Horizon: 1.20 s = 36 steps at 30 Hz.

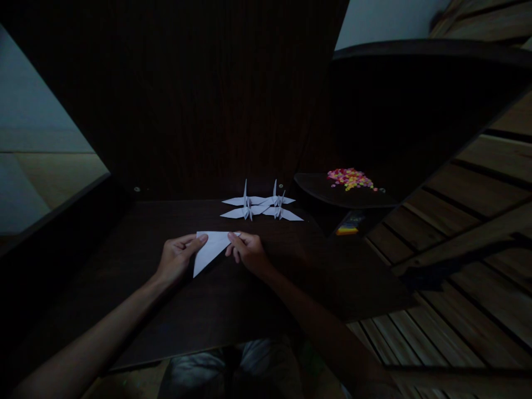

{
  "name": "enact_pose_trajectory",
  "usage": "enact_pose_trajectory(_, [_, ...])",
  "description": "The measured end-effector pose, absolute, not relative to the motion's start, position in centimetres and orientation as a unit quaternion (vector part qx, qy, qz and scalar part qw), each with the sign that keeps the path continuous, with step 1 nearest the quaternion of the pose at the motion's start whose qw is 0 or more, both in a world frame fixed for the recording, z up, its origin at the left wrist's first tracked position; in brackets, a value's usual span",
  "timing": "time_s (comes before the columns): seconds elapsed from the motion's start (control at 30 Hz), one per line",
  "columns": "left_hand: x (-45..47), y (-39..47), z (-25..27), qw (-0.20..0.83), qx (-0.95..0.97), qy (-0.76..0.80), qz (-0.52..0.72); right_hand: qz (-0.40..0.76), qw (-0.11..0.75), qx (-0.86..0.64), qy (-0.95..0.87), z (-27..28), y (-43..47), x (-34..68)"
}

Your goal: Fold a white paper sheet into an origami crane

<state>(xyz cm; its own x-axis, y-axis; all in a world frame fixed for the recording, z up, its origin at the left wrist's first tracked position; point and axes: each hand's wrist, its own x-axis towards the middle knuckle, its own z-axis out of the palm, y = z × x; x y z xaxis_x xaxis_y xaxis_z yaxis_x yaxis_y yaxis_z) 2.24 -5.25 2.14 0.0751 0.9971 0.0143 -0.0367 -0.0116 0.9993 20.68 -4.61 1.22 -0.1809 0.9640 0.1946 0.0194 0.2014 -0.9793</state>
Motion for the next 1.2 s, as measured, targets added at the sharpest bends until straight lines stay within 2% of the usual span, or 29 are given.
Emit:
enact_pose_trajectory(0.2, [2.6,-5.8,2.8,0.528,0.507,0.472,0.491,0.489,0.507,-0.433,-0.562,1.3,-4.9,20.3])
enact_pose_trajectory(0.4, [2.8,-5.8,2.6,0.591,0.513,0.441,0.439,0.509,0.483,-0.450,-0.552,1.0,-4.9,20.3])
enact_pose_trajectory(0.73, [2.9,-5.6,2.0,0.613,0.504,0.419,0.442,0.522,0.435,-0.421,-0.601,0.7,-4.9,20.3])
enact_pose_trajectory(0.93, [3.1,-5.7,2.2,0.589,0.508,0.430,0.459,0.549,0.465,-0.410,-0.561,0.6,-4.8,20.3])
enact_pose_trajectory(1.2, [2.7,-5.7,2.1,0.580,0.541,0.442,0.419,0.480,0.520,-0.439,-0.554,0.8,-4.7,20.7])
